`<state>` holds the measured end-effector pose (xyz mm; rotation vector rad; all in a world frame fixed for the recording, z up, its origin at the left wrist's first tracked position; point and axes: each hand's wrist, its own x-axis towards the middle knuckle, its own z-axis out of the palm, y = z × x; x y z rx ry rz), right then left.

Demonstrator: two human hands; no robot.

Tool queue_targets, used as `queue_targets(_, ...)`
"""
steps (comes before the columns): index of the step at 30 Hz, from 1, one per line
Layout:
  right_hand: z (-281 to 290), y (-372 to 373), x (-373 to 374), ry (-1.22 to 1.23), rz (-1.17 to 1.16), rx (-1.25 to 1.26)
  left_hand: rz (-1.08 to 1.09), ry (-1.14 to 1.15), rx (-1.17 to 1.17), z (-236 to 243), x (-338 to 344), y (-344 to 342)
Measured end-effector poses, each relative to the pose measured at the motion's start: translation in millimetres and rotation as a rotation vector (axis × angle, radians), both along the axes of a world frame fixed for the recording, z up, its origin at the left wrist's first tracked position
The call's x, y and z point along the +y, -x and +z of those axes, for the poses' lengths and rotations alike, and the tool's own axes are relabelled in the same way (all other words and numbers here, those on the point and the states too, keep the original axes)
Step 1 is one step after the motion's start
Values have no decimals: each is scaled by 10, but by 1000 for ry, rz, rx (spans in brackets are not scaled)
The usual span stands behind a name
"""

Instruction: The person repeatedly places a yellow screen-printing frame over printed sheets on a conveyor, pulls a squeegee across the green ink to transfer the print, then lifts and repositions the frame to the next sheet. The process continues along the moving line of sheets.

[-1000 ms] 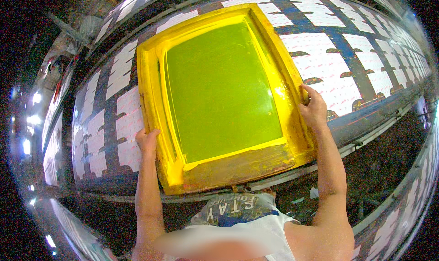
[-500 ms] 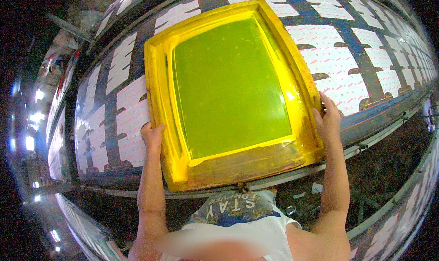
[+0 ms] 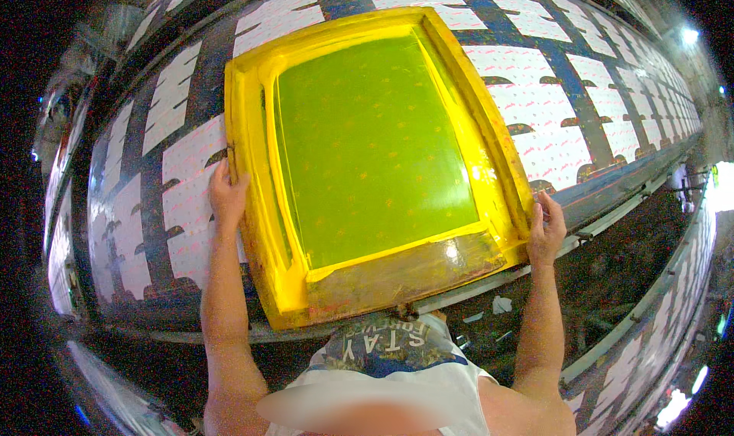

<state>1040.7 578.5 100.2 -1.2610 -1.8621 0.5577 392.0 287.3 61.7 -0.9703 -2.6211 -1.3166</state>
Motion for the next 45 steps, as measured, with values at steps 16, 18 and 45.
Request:
queue_targets(16,-146,-129,46,11,-62,96,44,144,1,-24,232,188)
queue_targets(18,-113,-99,10,24,-60,149,26,110,-126,4,224,147)
queue_targets(45,977,1226,-1551,-234,998,-652,-77,-22,-293,84,-413,-549)
